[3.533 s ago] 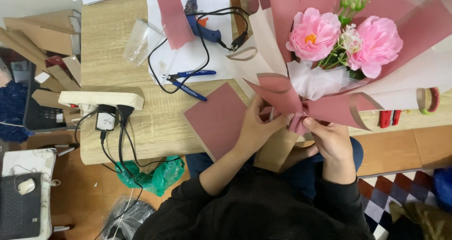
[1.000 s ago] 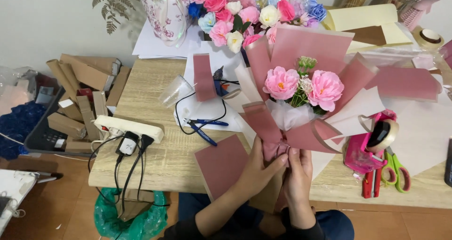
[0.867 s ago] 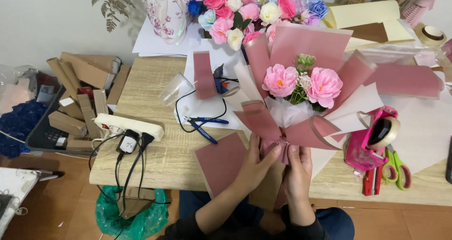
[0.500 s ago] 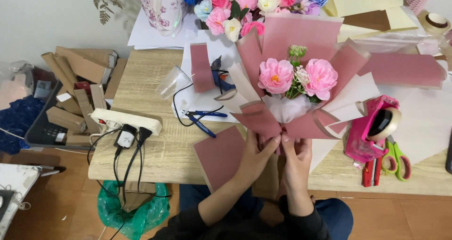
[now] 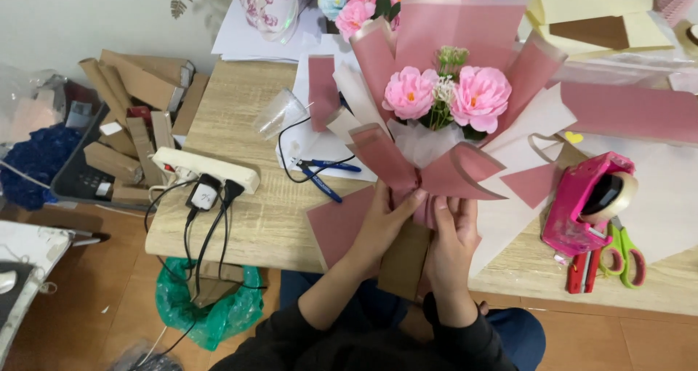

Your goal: The person wraps a bouquet of pink artificial flowers in pink and white paper. They secure the wrapping with clear tape and adjust the folds to create a neat presentation.

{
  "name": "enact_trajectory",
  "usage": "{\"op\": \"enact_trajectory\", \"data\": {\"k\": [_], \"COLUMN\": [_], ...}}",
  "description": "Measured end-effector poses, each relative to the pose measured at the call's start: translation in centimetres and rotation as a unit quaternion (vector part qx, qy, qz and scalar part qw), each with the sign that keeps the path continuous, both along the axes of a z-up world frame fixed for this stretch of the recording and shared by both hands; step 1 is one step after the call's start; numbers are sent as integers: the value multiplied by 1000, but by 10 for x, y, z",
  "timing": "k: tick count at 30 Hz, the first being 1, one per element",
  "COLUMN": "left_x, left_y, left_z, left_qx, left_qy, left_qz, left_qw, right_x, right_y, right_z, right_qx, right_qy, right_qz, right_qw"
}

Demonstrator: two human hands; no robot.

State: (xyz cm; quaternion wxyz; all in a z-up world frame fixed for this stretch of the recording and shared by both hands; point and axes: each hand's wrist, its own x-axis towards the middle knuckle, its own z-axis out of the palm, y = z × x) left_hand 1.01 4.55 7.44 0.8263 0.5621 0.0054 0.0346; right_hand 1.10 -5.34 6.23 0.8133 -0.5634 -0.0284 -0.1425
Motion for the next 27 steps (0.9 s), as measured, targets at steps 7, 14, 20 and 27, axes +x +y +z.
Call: {"op": "enact_trajectory", "data": {"k": [7, 14, 20, 27], "left_x": [13, 31, 33, 44], "left_y": [18, 40, 70, 78], "left_z": [-3, -19, -19, -19], "left_qx": [8, -27, -101, -209], "left_qy": [12, -30, -22, -45], "left_qz": [103, 65, 11, 24], "left_qw": [995, 997, 995, 977], "right_x": [17, 44, 21, 53], "right_y": [-27, -48, -6, -5], "right_z": [-12, 89, 135, 118], "right_qx": [-243, -555, -499, -450], "right_qy": [-272, -327, -358, -390], "right_qz": [-248, -154, -22, 21], "right_qw": [898, 749, 789, 803]}}
